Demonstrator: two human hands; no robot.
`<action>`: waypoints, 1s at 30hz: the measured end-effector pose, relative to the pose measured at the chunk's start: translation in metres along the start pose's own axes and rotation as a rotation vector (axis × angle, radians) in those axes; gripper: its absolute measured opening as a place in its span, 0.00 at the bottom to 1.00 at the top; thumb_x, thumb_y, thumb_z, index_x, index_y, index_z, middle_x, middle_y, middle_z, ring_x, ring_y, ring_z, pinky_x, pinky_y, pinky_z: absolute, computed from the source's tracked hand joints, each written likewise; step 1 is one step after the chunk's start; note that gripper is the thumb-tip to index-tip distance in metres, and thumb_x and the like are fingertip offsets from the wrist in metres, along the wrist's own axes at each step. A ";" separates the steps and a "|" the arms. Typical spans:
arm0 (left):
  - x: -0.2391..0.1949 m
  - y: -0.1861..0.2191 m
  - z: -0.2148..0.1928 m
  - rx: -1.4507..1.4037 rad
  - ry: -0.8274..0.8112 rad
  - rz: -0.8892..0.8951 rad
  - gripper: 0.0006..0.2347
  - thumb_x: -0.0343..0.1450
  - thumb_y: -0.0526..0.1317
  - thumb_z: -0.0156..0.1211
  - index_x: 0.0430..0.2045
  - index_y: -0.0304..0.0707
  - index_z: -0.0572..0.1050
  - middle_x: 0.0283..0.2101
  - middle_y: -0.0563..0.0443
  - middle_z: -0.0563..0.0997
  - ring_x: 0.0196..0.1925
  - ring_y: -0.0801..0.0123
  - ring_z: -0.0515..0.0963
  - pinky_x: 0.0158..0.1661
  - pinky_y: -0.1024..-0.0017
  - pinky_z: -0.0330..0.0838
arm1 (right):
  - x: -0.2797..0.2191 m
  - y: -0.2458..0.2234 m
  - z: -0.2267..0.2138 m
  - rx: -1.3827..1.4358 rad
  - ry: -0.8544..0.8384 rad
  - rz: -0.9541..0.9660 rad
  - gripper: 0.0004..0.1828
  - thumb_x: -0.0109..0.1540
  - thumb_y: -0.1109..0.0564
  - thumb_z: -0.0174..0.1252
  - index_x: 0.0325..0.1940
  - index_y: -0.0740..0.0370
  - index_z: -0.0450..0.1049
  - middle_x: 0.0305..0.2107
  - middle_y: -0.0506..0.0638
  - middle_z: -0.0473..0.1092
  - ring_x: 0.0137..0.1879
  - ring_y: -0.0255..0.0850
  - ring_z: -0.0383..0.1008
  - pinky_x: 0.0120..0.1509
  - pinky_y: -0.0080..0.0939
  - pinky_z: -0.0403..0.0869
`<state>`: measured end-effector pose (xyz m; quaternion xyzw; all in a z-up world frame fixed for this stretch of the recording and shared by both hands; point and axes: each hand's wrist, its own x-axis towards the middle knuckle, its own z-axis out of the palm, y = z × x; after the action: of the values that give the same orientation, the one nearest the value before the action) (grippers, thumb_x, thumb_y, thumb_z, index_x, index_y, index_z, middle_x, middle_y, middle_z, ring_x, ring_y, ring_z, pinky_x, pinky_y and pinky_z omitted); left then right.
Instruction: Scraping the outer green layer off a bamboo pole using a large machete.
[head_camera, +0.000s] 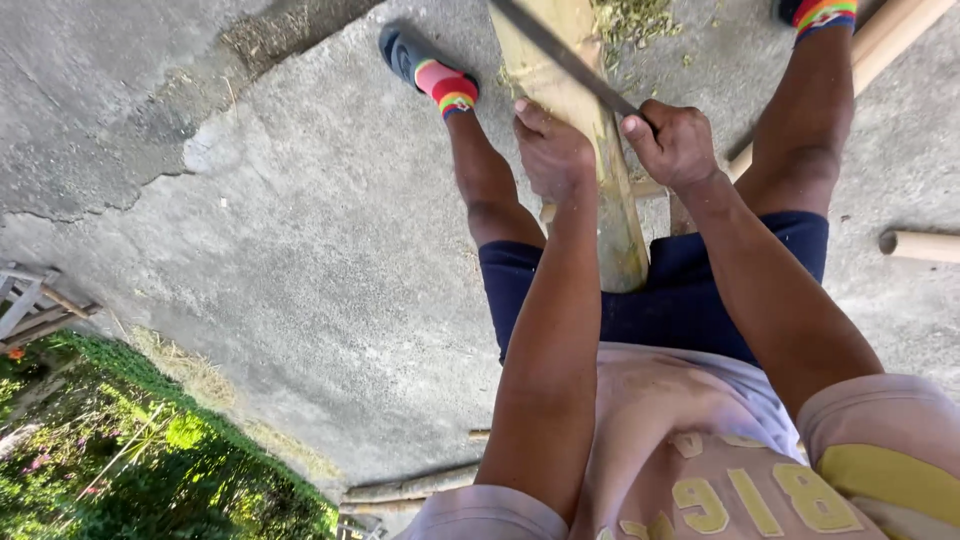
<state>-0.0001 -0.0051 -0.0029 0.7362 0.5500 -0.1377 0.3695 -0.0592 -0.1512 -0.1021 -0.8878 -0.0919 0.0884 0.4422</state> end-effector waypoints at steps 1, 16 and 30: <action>0.002 0.001 0.001 -0.006 0.004 0.004 0.32 0.75 0.61 0.22 0.61 0.42 0.70 0.57 0.36 0.78 0.58 0.35 0.75 0.56 0.44 0.64 | 0.004 0.000 0.000 0.000 0.003 -0.008 0.32 0.76 0.36 0.50 0.28 0.63 0.67 0.20 0.62 0.66 0.29 0.62 0.71 0.35 0.56 0.69; 0.005 -0.001 0.002 0.012 0.014 0.006 0.33 0.75 0.61 0.21 0.61 0.40 0.69 0.57 0.36 0.78 0.58 0.38 0.76 0.56 0.45 0.65 | 0.013 0.005 0.011 0.028 -0.052 -0.001 0.32 0.76 0.36 0.48 0.28 0.61 0.70 0.18 0.56 0.66 0.23 0.52 0.69 0.32 0.53 0.70; -0.003 -0.021 -0.005 0.048 -0.012 -0.038 0.33 0.75 0.61 0.21 0.64 0.40 0.66 0.60 0.35 0.76 0.61 0.38 0.74 0.59 0.45 0.63 | -0.017 -0.016 0.007 0.089 -0.034 0.033 0.36 0.79 0.35 0.47 0.26 0.64 0.68 0.18 0.59 0.65 0.30 0.60 0.70 0.35 0.56 0.69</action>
<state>-0.0211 -0.0010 -0.0053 0.7335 0.5582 -0.1620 0.3523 -0.0785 -0.1402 -0.0926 -0.8671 -0.0810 0.1148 0.4779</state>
